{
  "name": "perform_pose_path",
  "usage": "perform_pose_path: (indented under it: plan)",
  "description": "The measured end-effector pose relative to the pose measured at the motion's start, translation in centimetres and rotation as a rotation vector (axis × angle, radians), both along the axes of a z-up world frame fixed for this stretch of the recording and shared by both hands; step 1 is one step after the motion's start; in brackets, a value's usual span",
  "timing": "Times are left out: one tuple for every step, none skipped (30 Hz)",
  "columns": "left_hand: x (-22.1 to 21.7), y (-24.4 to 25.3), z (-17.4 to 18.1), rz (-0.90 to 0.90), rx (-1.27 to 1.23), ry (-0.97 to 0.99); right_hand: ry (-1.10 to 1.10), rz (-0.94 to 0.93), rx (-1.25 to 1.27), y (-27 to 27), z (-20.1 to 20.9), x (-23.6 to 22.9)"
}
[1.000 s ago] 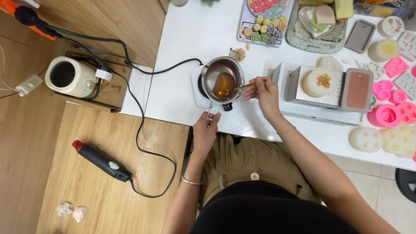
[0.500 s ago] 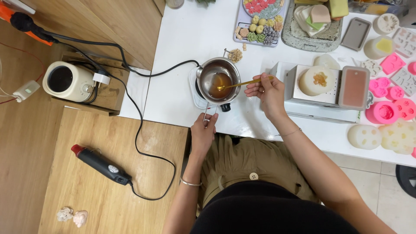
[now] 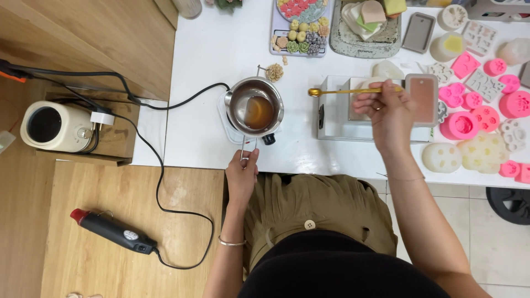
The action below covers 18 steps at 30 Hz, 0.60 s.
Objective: The person is preparing candle components by inspecting wax flower decorations and adding them to a larger candle mold.
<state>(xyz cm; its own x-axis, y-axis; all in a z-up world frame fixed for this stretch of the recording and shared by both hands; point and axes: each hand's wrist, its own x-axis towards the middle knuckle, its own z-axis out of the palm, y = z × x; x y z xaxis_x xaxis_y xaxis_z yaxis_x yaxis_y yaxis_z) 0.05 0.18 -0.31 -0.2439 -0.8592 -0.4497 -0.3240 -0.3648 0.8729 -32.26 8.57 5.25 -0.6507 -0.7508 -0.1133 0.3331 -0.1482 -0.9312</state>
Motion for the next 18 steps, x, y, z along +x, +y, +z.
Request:
perform_pose_path:
  plan:
    - [0.0,0.0,0.0,0.003,0.002,-0.002,0.004,-0.027,-0.021,0.9,0.0,-0.9]
    - [0.1,0.0,0.0,0.001,0.002,-0.002,0.004,-0.029,-0.022,1.7,0.1,-1.8]
    - [0.1,0.0,-0.1,0.005,0.003,0.003,0.014,-0.069,-0.030,2.5,0.1,-2.6]
    - [0.1,0.0,-0.1,0.007,0.004,0.007,0.025,-0.111,-0.037,3.4,0.2,-3.5]
    - [0.1,0.0,-0.2,0.003,0.005,0.008,0.026,-0.115,-0.037,4.2,0.1,-4.2]
    - [0.0,0.0,-0.2,0.003,0.010,0.007,0.039,-0.155,-0.037,5.0,0.0,-5.0]
    - [0.0,0.0,-0.2,0.003,0.016,0.006,0.052,-0.195,-0.036,5.9,-0.1,-5.8]
    - [0.0,0.0,-0.2,0.000,0.016,0.006,0.052,-0.199,-0.037,6.4,-0.2,-6.2]
    - [0.0,0.0,-0.3,0.002,0.016,0.004,0.076,-0.230,-0.033,7.0,-0.3,-6.7]
    - [0.0,0.0,-0.3,0.004,0.015,0.002,0.100,-0.260,-0.030,7.5,-0.5,-7.1]
    - [0.0,0.0,-0.3,0.002,0.014,0.002,0.099,-0.262,-0.031,7.6,-0.4,-7.1]
    - [0.0,-0.1,-0.2,0.002,0.015,0.006,0.141,-0.279,-0.016,7.8,-0.4,-7.1]
    - [0.0,-0.1,-0.2,0.001,0.016,0.010,0.182,-0.296,-0.001,7.9,-0.4,-7.1]
    - [0.0,-0.1,-0.1,0.001,0.015,0.009,0.181,-0.297,-0.002,7.8,-0.2,-6.9]
    - [0.0,-0.1,0.0,-0.001,0.020,0.006,0.233,-0.302,0.015,7.7,0.1,-6.6]
    - [0.0,-0.1,0.1,-0.003,0.025,0.004,0.285,-0.308,0.032,7.6,0.3,-6.3]
    - [-0.1,-0.1,0.3,-0.003,0.025,0.003,0.284,-0.308,0.032,7.3,0.5,-6.1]
    - [-0.1,-0.1,0.4,-0.004,0.025,-0.006,0.327,-0.307,0.046,7.1,0.7,-5.8]
